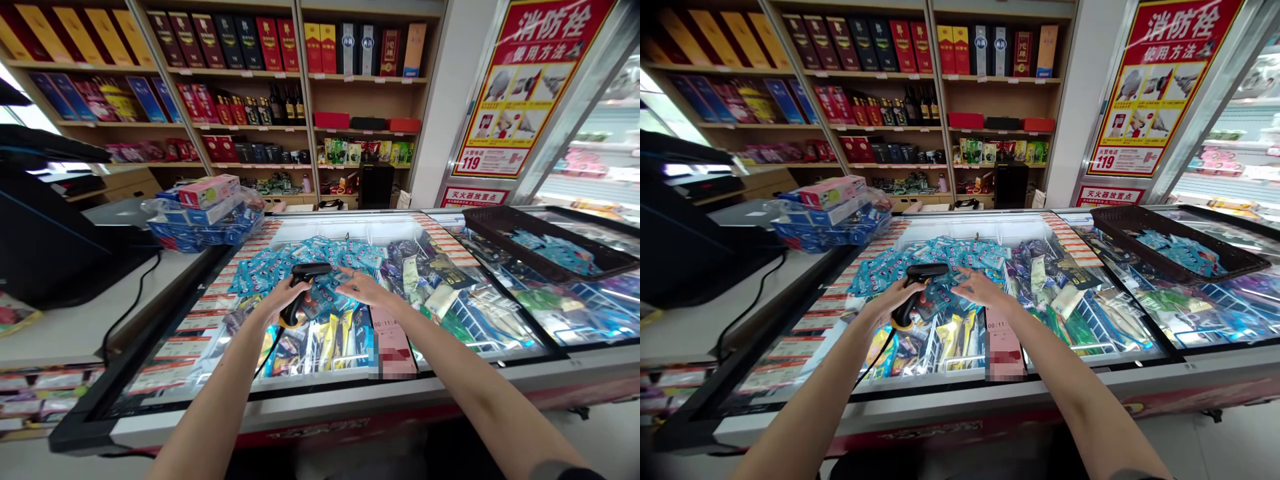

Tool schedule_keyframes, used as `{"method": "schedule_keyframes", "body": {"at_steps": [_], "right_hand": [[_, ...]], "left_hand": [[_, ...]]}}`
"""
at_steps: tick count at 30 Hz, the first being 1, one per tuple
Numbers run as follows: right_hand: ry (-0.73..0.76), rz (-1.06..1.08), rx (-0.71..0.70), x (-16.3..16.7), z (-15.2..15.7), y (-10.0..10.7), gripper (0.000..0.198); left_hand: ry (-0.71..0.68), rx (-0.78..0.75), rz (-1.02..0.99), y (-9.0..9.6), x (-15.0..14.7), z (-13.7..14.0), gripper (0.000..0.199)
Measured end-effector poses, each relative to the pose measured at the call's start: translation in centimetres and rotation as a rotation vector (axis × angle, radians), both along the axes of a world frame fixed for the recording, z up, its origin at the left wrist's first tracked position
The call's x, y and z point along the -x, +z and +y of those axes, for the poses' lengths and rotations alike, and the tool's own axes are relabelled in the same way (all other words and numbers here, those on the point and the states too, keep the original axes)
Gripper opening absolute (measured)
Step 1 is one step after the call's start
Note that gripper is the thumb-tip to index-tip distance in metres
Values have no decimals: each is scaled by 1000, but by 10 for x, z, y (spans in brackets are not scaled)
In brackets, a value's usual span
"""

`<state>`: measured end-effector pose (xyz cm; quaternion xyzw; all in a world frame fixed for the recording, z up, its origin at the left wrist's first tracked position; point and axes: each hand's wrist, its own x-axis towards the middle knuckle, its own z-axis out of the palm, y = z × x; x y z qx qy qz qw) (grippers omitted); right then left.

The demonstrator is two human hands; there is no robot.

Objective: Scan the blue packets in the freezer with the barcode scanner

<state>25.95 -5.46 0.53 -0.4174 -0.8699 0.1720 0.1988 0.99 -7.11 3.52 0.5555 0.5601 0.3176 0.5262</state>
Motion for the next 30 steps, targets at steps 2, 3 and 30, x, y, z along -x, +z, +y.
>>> {"method": "schedule_keyframes", "body": {"at_steps": [2,3,30], "right_hand": [[-131,78,-23,-19,8,0,55],[-236,78,-44,-29,13,-2,57],[-746,710,204,-122,61,-10,39]], "left_hand": [[-49,9,25,3,1,2,44],[-65,5,39,4,2,3,44],[-150,-817,832,7,-91,50,44]]}}
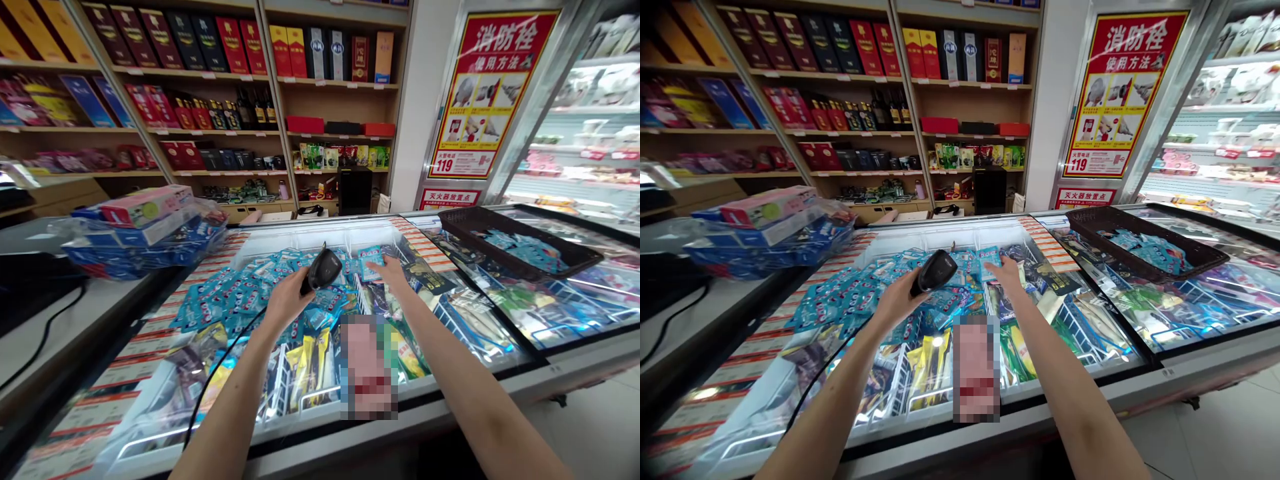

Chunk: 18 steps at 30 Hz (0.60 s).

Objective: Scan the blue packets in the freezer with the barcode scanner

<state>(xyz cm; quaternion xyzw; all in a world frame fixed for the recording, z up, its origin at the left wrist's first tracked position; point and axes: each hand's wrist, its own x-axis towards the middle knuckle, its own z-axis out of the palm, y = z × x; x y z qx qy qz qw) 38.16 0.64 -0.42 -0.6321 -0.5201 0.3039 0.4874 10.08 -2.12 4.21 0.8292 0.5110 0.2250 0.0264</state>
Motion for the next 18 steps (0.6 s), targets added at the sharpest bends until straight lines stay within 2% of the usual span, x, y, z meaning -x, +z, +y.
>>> {"method": "schedule_keyframes", "body": {"at_steps": [3,8,10,12,18], "right_hand": [[-78,170,-59,-9,-9,-8,46],[-144,727,-168,-8,-12,-25,43],[-201,738,-186,-7,-11,-30,39],[-221,650,-224,-7,-10,-31,36],[-98,540,-313,-6,-11,-28,40]], "left_hand": [[-38,-2,51,-4,-13,0,39],[14,26,176,-11,-23,0,30],[-6,5,214,-12,-23,0,28],[-22,-14,235,-12,-23,1,27],[-31,-27,243,-9,-24,3,26]]}}
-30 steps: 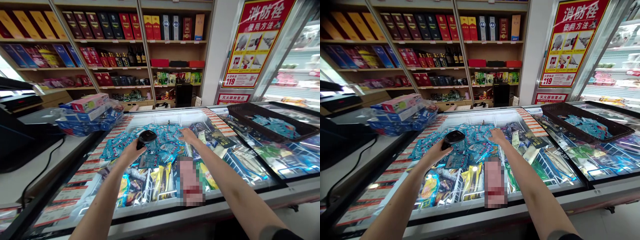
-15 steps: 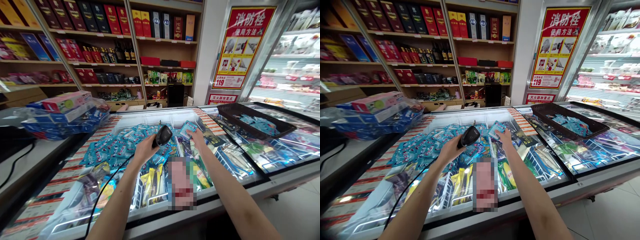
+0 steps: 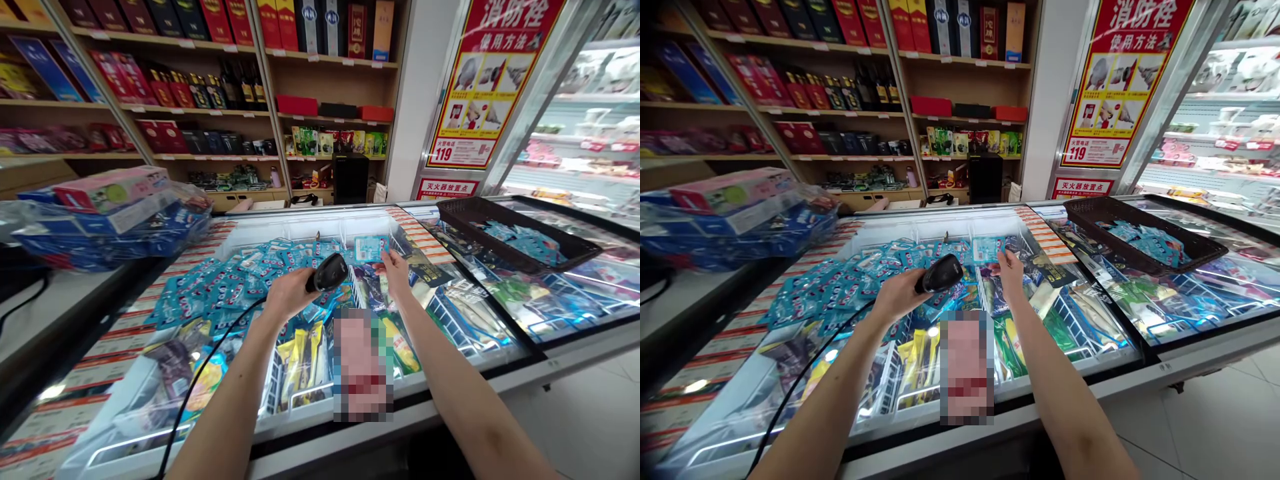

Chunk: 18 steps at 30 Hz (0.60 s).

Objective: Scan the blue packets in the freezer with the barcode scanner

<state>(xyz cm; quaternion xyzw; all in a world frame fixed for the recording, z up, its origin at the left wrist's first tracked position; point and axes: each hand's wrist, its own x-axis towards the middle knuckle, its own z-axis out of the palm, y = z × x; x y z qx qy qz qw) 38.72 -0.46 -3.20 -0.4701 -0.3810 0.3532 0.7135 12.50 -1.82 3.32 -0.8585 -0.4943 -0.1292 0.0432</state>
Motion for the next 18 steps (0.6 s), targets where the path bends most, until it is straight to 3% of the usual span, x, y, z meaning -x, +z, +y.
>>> {"method": "schedule_keyframes", "body": {"at_steps": [7,18], "right_hand": [[-17,-231,5,3,-8,-5,43],[-84,-329,112,-2,-5,-12,39]], "left_hand": [[6,3,28,-2,-1,-3,27],[-52,-16,67,-5,4,-4,30]]}}
